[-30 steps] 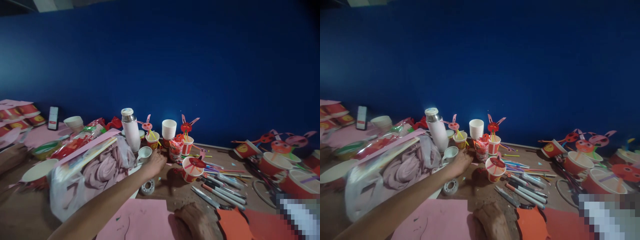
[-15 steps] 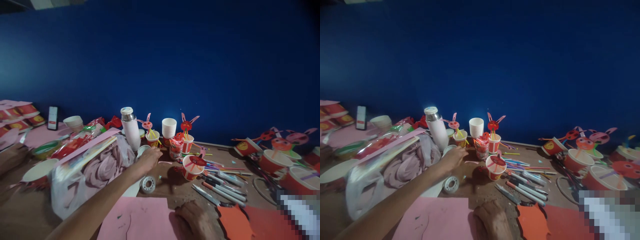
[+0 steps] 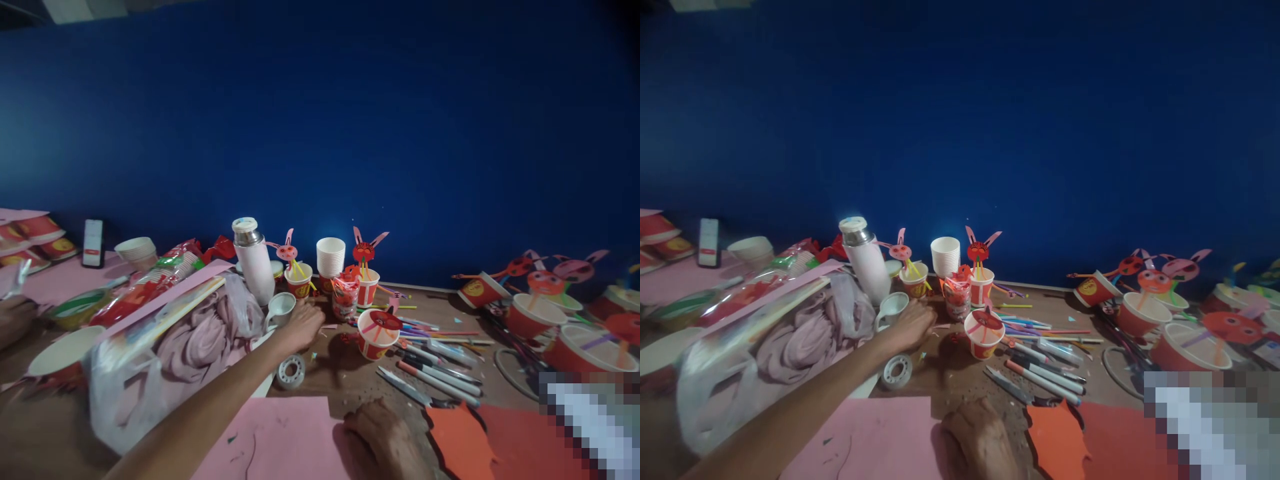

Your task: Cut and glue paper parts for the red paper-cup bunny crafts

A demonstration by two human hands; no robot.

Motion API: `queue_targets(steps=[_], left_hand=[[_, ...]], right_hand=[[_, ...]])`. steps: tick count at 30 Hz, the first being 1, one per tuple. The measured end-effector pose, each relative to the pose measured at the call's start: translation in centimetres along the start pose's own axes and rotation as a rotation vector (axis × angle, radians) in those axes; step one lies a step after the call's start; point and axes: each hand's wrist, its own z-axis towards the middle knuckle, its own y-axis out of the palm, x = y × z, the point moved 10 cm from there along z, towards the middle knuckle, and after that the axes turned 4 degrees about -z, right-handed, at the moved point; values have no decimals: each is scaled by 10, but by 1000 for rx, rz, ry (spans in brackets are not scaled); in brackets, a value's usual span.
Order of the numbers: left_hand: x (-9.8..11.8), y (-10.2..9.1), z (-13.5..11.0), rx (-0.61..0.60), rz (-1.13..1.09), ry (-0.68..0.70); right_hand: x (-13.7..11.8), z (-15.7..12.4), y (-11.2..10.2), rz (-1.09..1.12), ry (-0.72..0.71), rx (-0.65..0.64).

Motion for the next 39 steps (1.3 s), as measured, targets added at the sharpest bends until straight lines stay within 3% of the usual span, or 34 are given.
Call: queue_targets(steps=[3, 6, 12, 15, 18, 24, 27, 30, 33, 36, 37, 39], left_hand=[[-3, -1, -4, 19, -3, 11], [-3, -17, -15, 56, -1, 17], [4, -90, -33, 223, 17, 4], [6, -124, -22, 309, 64, -28], [12, -139, 3, 302, 91, -14], [28, -126, 48, 198, 128, 86], [29, -119, 58, 172, 129, 117], [28, -124, 55, 194, 113, 123], [26, -134, 35, 262, 83, 112], [24, -134, -9, 398, -27, 79], [25, -126, -27, 416, -85, 86], [32, -93, -60, 317, -180, 123]], right_hand=[[-2, 1, -2, -18, -1, 12], [-4, 3, -6, -19, -4, 38], [-14, 10, -17, -27, -12, 49], [-18, 12, -22, -37, -20, 55], [-18, 11, -25, -46, -21, 71], [-16, 9, -24, -45, -40, 98], [-14, 8, -19, -40, -53, 105], [-13, 7, -16, -44, -52, 99], [-13, 8, -15, -51, -51, 80], [-14, 10, -15, -62, -66, 53], [-13, 10, -14, -68, -71, 44], [-12, 10, -11, -74, -76, 31]])
